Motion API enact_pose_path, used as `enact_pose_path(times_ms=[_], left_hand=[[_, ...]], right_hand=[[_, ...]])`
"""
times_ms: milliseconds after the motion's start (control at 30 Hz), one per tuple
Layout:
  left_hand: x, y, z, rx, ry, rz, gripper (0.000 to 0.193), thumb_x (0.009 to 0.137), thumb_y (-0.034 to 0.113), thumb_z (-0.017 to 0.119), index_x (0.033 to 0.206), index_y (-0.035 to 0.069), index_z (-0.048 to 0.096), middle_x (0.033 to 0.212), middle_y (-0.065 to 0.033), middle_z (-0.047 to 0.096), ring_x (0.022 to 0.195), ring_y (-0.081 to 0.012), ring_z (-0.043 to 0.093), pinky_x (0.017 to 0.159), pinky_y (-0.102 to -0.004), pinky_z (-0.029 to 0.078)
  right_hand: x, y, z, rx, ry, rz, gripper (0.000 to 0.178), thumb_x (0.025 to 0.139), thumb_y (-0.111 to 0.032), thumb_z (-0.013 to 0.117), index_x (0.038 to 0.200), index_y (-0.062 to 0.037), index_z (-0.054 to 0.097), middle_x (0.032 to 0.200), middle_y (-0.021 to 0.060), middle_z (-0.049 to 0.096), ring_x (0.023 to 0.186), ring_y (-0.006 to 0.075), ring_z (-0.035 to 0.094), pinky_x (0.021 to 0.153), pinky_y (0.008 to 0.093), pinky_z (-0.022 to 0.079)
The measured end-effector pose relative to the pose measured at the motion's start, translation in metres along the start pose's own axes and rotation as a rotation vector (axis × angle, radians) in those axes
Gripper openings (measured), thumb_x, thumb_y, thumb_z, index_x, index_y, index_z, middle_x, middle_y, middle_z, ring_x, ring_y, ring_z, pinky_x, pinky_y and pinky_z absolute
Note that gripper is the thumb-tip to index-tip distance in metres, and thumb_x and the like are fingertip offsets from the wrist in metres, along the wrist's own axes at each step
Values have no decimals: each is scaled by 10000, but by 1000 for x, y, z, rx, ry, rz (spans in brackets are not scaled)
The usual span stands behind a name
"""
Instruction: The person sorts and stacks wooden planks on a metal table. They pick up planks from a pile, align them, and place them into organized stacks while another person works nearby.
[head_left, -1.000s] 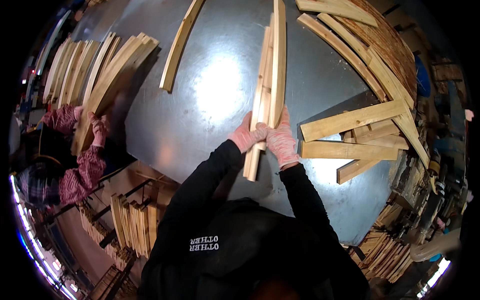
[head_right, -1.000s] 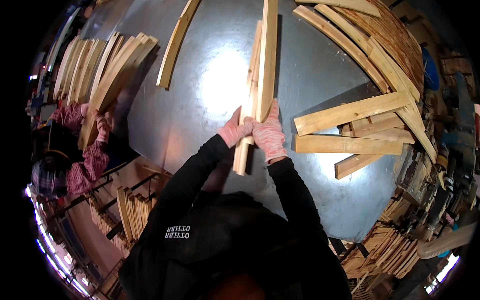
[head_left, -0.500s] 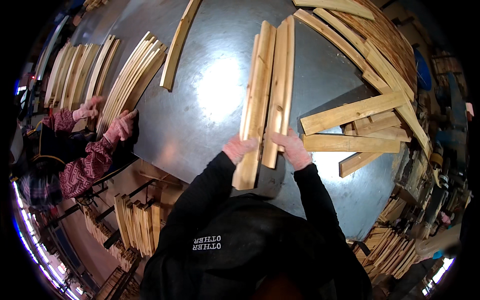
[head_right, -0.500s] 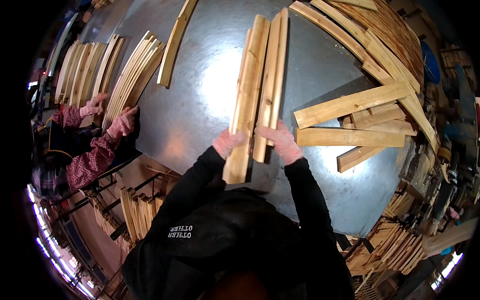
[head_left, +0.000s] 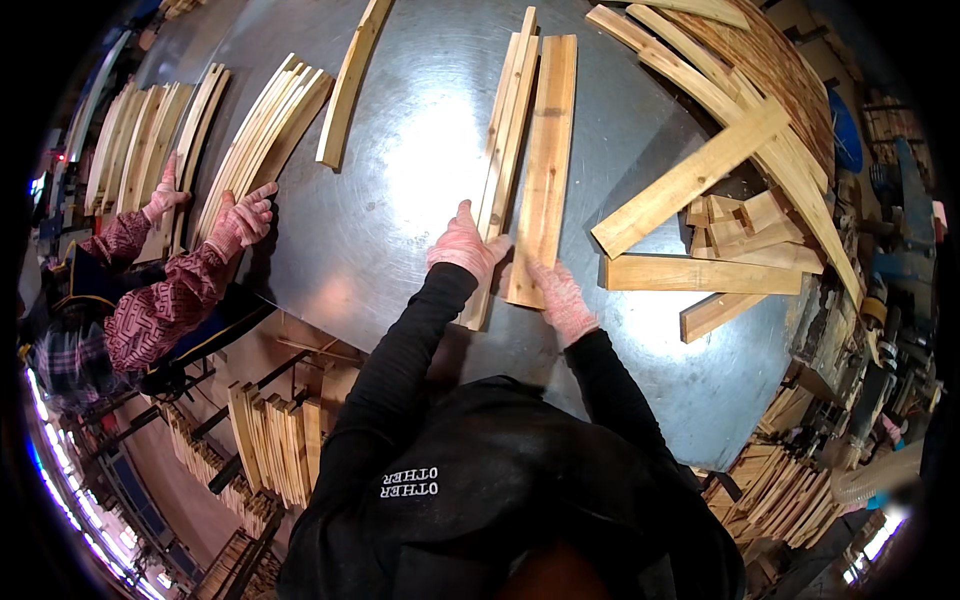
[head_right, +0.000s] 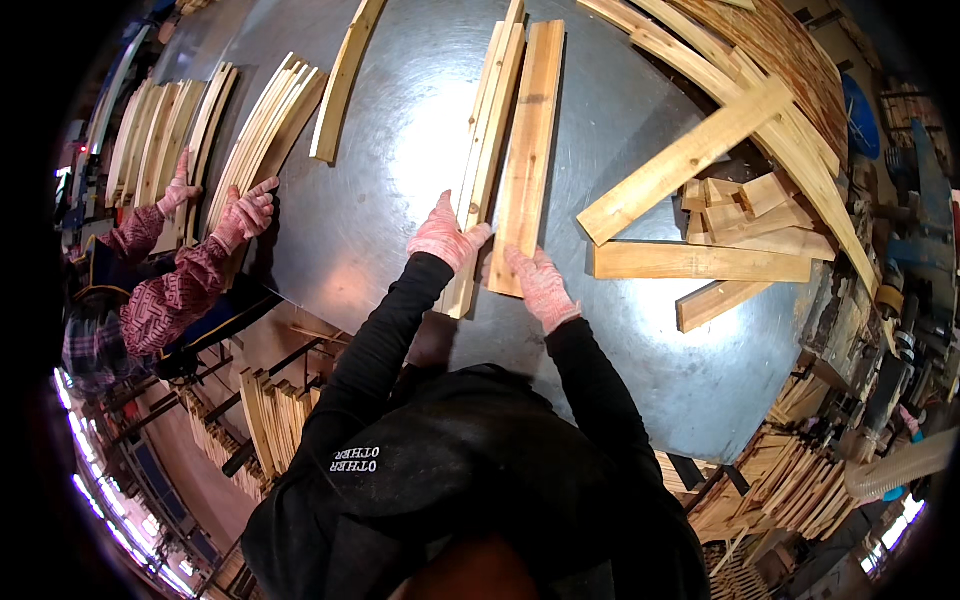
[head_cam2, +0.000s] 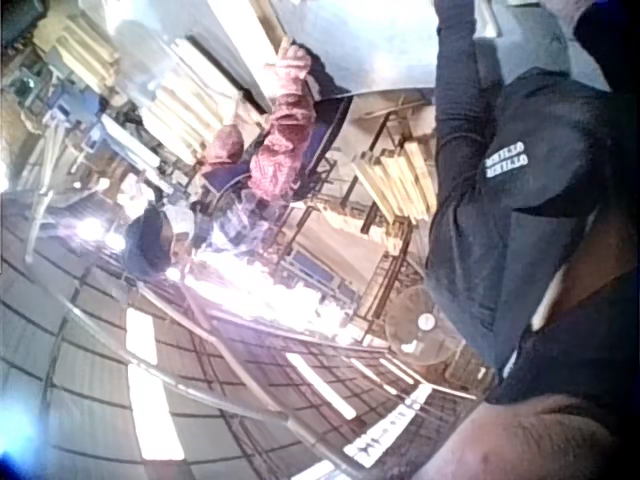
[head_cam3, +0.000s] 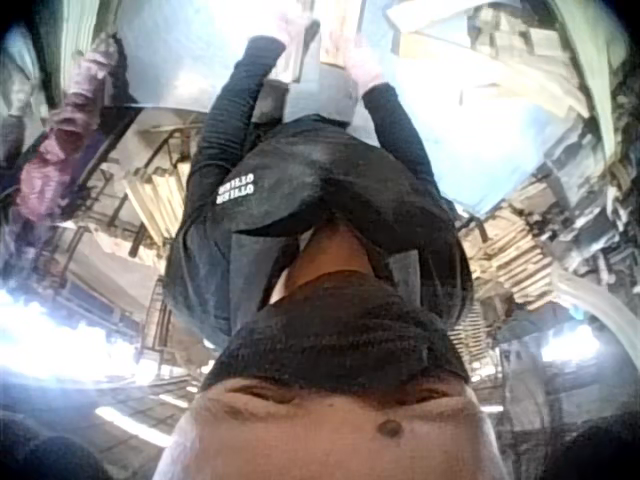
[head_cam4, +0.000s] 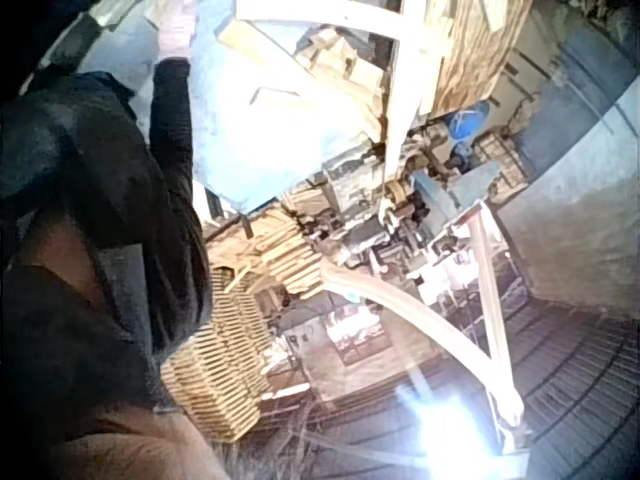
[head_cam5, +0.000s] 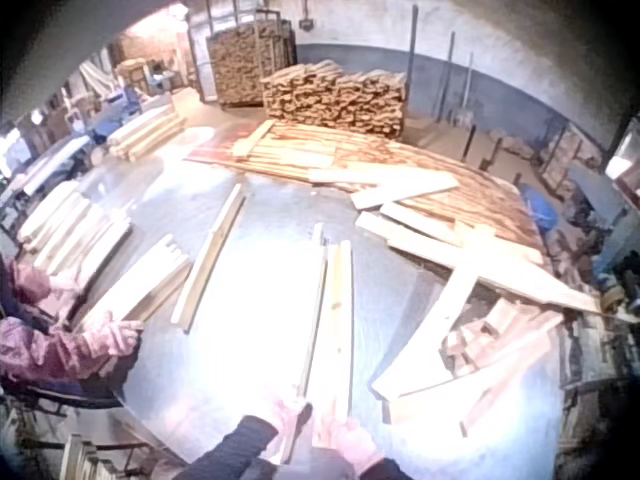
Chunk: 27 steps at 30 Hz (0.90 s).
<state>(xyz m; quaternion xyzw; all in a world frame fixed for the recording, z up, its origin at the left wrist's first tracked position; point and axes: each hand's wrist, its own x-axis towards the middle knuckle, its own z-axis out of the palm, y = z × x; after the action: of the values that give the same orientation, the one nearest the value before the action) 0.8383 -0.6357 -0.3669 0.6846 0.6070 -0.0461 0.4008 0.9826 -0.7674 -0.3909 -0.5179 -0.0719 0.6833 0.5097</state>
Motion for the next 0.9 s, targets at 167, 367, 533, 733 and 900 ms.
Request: enact_pose_path(times_ms=[167, 367, 533, 733, 900], left_hand=[[-9, -2, 13, -64, 102, 58, 1190, 739, 475, 779, 1546, -46, 76, 1399, -335, 461, 1270, -424, 510, 1062, -430, 431], [-24, 15, 9, 80, 157, -52, 1074, 793, 364, 716, 1553, -19, 61, 1333, -334, 510, 1174, -451, 565, 991, -474, 475], [-34, -30, 12, 112, 211, 27, 1088, 801, 363, 724, 1569, 29, 29, 1312, -274, 510, 1142, -420, 589, 953, -457, 499], [-40, -35, 9, 194, 251, 24, 1091, 798, 394, 727, 1569, 38, 42, 1329, -268, 506, 1140, -420, 588, 925, -463, 509], [-39, -43, 8, 124, 272, 92, 1135, 784, 504, 746, 1561, 4, 87, 1368, -300, 481, 1232, -450, 521, 1004, -465, 462]], right_hand=[[-16, -31, 47, -1423, -48, 71, 770, 907, -613, 544, 1344, 20, 505, 1182, 220, 646, 1094, 409, 624, 958, 436, 501], [28, -121, -11, -1313, 1097, -503, 1036, 790, -352, 795, 1541, -31, 158, 1541, 298, 265, 1386, 463, 360, 1133, 460, 343], [61, -136, -59, -573, 803, -345, 945, 767, -214, 767, 1519, -42, 222, 1420, 233, 391, 1238, 400, 509, 1038, 435, 463], [25, -96, -56, 626, -152, -390, 550, 711, -35, 687, 1243, 7, 556, 1033, 140, 625, 972, 299, 661, 921, 433, 566], [22, -53, -37, -369, 100, -133, 482, 859, -226, 646, 1244, 29, 509, 1111, 204, 629, 1058, 328, 640, 968, 441, 527]])
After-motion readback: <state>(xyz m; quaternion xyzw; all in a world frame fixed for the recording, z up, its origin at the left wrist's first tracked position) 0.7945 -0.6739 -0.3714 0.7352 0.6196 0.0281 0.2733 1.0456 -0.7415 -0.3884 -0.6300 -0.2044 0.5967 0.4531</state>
